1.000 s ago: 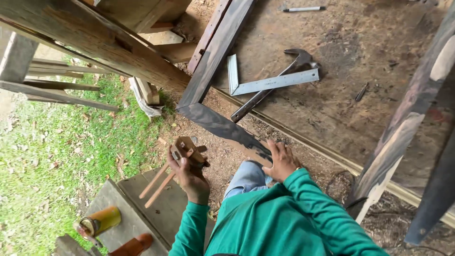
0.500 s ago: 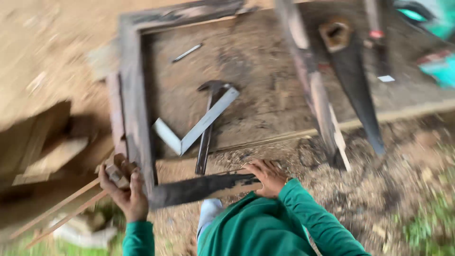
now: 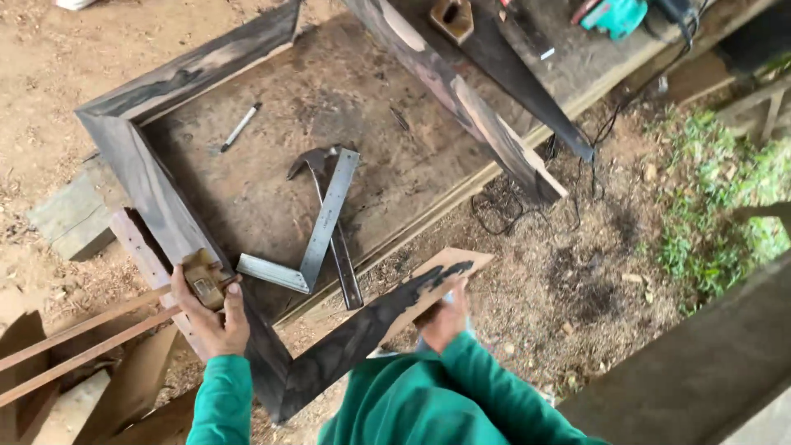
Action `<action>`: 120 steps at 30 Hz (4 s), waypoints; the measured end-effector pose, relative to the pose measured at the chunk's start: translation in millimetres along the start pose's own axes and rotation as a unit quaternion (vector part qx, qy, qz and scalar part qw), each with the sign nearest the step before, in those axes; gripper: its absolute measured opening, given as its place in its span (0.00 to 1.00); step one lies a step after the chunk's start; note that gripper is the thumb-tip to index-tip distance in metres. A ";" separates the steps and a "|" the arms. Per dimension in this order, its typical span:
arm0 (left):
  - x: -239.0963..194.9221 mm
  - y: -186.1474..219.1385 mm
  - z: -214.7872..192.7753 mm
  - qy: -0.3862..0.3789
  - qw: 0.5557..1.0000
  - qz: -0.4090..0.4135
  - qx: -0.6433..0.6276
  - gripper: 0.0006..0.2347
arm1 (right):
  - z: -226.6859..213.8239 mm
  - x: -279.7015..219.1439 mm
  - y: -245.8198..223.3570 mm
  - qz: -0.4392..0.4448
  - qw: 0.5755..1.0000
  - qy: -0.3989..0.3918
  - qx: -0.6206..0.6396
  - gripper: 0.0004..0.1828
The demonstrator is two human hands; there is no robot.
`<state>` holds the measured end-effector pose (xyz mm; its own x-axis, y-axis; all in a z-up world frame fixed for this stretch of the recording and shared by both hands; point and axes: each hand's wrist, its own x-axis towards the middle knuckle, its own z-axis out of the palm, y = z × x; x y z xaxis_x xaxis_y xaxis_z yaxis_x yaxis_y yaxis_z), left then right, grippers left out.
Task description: The person assembles a dark wooden frame on a workbench, using a hammer to tap the joints together. They use a try square and a pencil to mark and measure the wood pieces, ensuring the corners are aligned correctly before securing them.
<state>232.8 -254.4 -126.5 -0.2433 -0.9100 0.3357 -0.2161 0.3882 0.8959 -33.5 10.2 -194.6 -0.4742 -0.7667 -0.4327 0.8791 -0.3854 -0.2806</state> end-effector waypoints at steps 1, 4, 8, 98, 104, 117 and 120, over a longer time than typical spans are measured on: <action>1.9 -1.2 1.3 0.000 0.999 -0.016 -0.051 0.36 | 27.2 -2.1 8.1 0.012 0.998 0.052 0.012 0.49; 3.8 -3.5 6.8 0.003 0.995 -0.042 -0.094 0.39 | 61.3 2.7 23.6 -0.017 0.995 0.093 0.033 0.56; -12.1 -37.0 -5.1 -0.012 0.977 0.036 0.211 0.40 | 47.8 20.4 38.3 -0.061 0.995 0.038 0.073 0.56; 12.5 123.3 13.2 -0.366 0.912 -0.117 0.143 0.16 | -127.0 26.5 -12.6 0.145 0.953 0.103 -0.246 0.19; 21.5 118.2 -80.4 -0.422 0.854 -0.170 0.252 0.23 | -18.3 -4.9 -12.8 0.129 0.965 0.103 -0.204 0.18; -2.0 113.1 -86.9 -0.403 0.871 -0.158 0.233 0.22 | -27.2 -0.3 -15.8 0.120 0.964 0.095 -0.218 0.17; 3.4 101.4 -89.7 -0.386 0.879 -0.183 0.211 0.24 | -30.0 -1.6 -15.4 0.122 0.962 0.104 -0.220 0.17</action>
<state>294.9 -231.2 -8.5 -0.6186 -0.6787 -0.3959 -0.7056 0.2583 0.6598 -47.7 32.7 -215.4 -0.2951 -0.6696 -0.6816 0.8821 0.0832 -0.4636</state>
